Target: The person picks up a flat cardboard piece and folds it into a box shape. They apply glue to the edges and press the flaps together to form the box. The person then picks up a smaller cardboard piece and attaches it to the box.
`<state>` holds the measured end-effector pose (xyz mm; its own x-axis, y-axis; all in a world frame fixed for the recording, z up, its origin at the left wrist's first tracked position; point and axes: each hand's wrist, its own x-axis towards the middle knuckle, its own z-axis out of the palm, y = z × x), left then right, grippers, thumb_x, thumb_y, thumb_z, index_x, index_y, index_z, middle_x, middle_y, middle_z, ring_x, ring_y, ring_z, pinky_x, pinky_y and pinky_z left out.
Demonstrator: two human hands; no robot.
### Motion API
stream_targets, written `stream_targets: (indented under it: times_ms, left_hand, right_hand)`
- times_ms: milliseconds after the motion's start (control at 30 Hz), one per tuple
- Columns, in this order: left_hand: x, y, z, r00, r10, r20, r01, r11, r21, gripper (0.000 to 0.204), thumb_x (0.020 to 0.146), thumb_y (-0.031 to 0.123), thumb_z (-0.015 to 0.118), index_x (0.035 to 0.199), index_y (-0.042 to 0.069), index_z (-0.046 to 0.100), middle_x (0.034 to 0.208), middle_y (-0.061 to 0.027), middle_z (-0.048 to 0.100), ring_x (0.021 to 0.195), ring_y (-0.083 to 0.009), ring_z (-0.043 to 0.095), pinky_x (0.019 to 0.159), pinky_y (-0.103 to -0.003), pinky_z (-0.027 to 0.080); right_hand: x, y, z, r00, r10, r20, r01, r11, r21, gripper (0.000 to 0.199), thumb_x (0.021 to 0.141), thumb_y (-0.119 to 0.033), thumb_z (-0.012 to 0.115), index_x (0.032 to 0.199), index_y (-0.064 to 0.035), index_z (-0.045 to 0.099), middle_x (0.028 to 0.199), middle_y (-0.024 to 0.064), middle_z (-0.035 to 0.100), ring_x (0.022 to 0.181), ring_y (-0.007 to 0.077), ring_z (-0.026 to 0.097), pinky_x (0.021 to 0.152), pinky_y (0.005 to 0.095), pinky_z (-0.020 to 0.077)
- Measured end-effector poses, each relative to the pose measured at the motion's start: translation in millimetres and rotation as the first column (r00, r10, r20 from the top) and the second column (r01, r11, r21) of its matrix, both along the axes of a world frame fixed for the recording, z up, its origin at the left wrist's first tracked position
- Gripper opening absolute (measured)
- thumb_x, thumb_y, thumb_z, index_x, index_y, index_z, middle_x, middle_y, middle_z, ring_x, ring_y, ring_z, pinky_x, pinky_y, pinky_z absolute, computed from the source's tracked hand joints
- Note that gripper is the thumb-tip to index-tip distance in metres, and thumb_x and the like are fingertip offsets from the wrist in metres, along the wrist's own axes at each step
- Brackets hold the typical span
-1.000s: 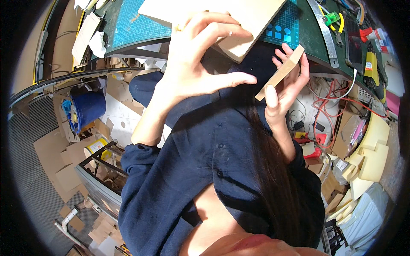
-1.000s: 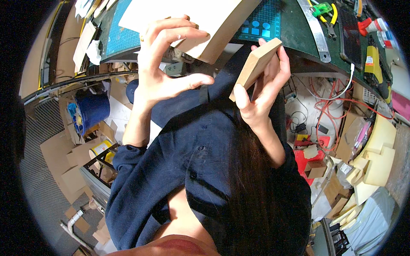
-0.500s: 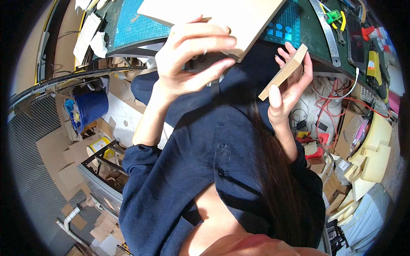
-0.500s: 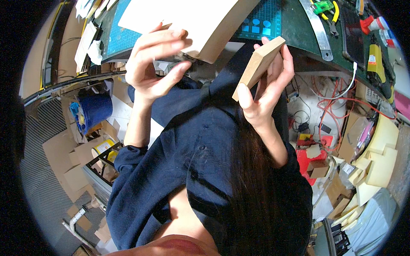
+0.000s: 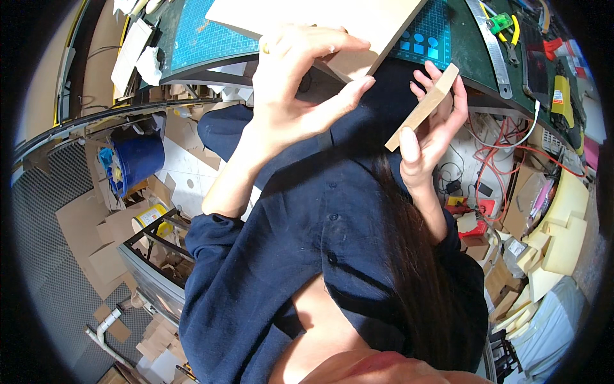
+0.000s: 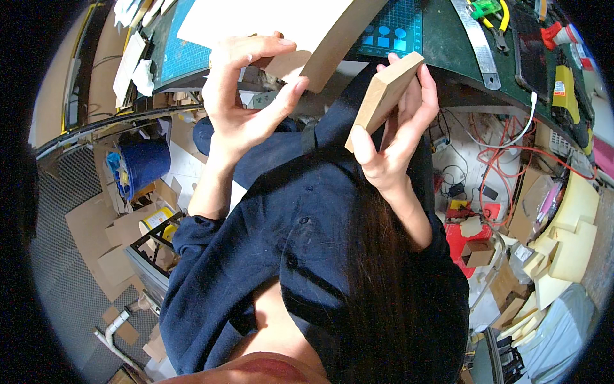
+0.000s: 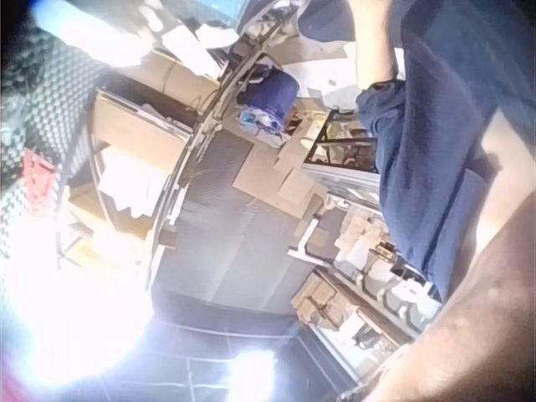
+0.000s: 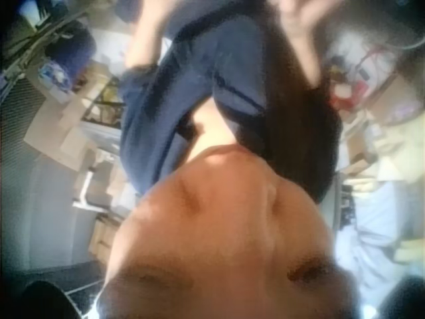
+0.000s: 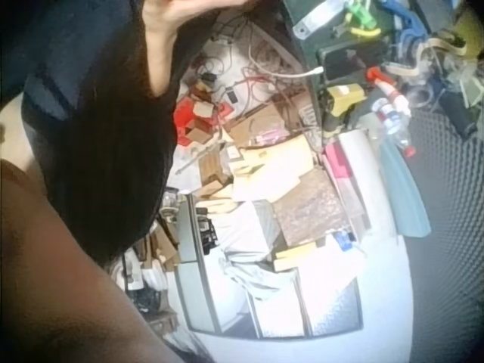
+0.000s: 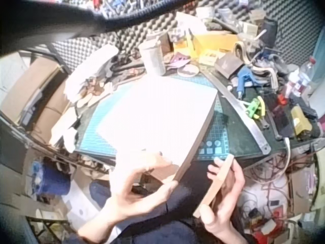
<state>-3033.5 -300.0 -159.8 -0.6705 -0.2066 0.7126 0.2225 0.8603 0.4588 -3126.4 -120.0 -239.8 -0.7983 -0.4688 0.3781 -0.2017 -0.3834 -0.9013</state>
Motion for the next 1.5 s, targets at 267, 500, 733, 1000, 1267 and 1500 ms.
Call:
stream_targets:
  times_ms: [267, 500, 733, 1000, 1267, 1500]
  left_hand:
    - [1, -2, 12, 0.996, -0.008, 0.092, 0.018, 0.994, -0.106, 0.036, 0.076, 0.022, 0.085, 0.108, 0.013, 0.073, 0.109, -0.0025, 0.073, 0.101, -0.0172, 0.066, 0.090, -0.031, 0.046]
    - [13, -22, 12, 0.997, 0.005, 0.075, 0.001, 0.997, -0.074, 0.034, 0.100, 0.023, 0.057, 0.126, 0.005, 0.069, 0.125, -0.0127, 0.070, 0.122, -0.0268, 0.064, 0.121, -0.051, 0.026]
    - [5, -12, 15, 0.947, 0.237, 0.215, -0.232, 0.972, -0.049, 0.033, 0.094, 0.005, 0.054, 0.121, 0.003, 0.073, 0.126, -0.0151, 0.068, 0.120, -0.0317, 0.059, 0.110, -0.043, 0.037]
    - [6, -16, 11, 0.949, 0.234, 0.213, -0.230, 0.972, -0.046, 0.034, 0.092, 0.001, 0.054, 0.120, 0.003, 0.073, 0.126, -0.0154, 0.068, 0.115, -0.0281, 0.061, 0.104, -0.039, 0.044]
    - [11, -17, 15, 0.941, 0.192, 0.279, -0.197, 0.980, -0.010, 0.039, 0.092, 0.006, 0.057, 0.129, 0.005, 0.068, 0.133, -0.0156, 0.065, 0.121, -0.0313, 0.058, 0.110, -0.043, 0.036]
    - [12, -13, 19, 0.919, 0.229, 0.322, -0.206, 0.973, -0.106, 0.043, 0.092, 0.010, 0.060, 0.134, 0.006, 0.065, 0.138, -0.0156, 0.062, 0.126, -0.0314, 0.053, 0.111, -0.043, 0.034]
  right_hand:
    - [2, -3, 1, 0.999, 0.012, -0.039, -0.012, 1.000, -0.012, 0.115, 0.081, -0.046, 0.080, 0.158, -0.0005, 0.009, 0.154, 0.0286, 0.034, 0.138, 0.0350, 0.045, 0.116, 0.0434, 0.0338]
    - [2, -16, -6, 0.975, -0.030, -0.219, 0.022, 0.999, -0.037, 0.100, 0.081, -0.036, 0.074, 0.155, 0.0056, 0.022, 0.150, 0.0210, 0.032, 0.137, 0.0332, 0.044, 0.115, 0.0439, 0.0362]
    - [11, -50, -4, 0.839, -0.221, -0.496, 0.223, 0.973, -0.057, 0.094, 0.080, -0.039, 0.080, 0.153, 0.0040, 0.037, 0.152, 0.0271, 0.041, 0.138, 0.0396, 0.042, 0.114, 0.0489, 0.0371]
    - [24, -38, 19, 0.870, -0.055, -0.489, 0.114, 0.989, 0.091, 0.094, 0.089, -0.025, 0.075, 0.156, 0.0103, 0.020, 0.158, 0.0258, 0.029, 0.150, 0.0369, 0.031, 0.123, 0.0459, 0.0279]
    - [40, -14, -33, 0.962, 0.038, -0.271, 0.007, 0.986, 0.164, 0.091, 0.092, -0.021, 0.073, 0.157, 0.0061, 0.017, 0.160, 0.0221, 0.027, 0.146, 0.0327, 0.036, 0.123, 0.0432, 0.0260]
    - [22, -33, 10, 0.890, -0.162, -0.427, 0.175, 0.985, -0.009, 0.089, 0.081, -0.025, 0.082, 0.155, 0.0001, 0.038, 0.156, 0.0270, 0.033, 0.144, 0.0405, 0.038, 0.118, 0.0489, 0.0355]
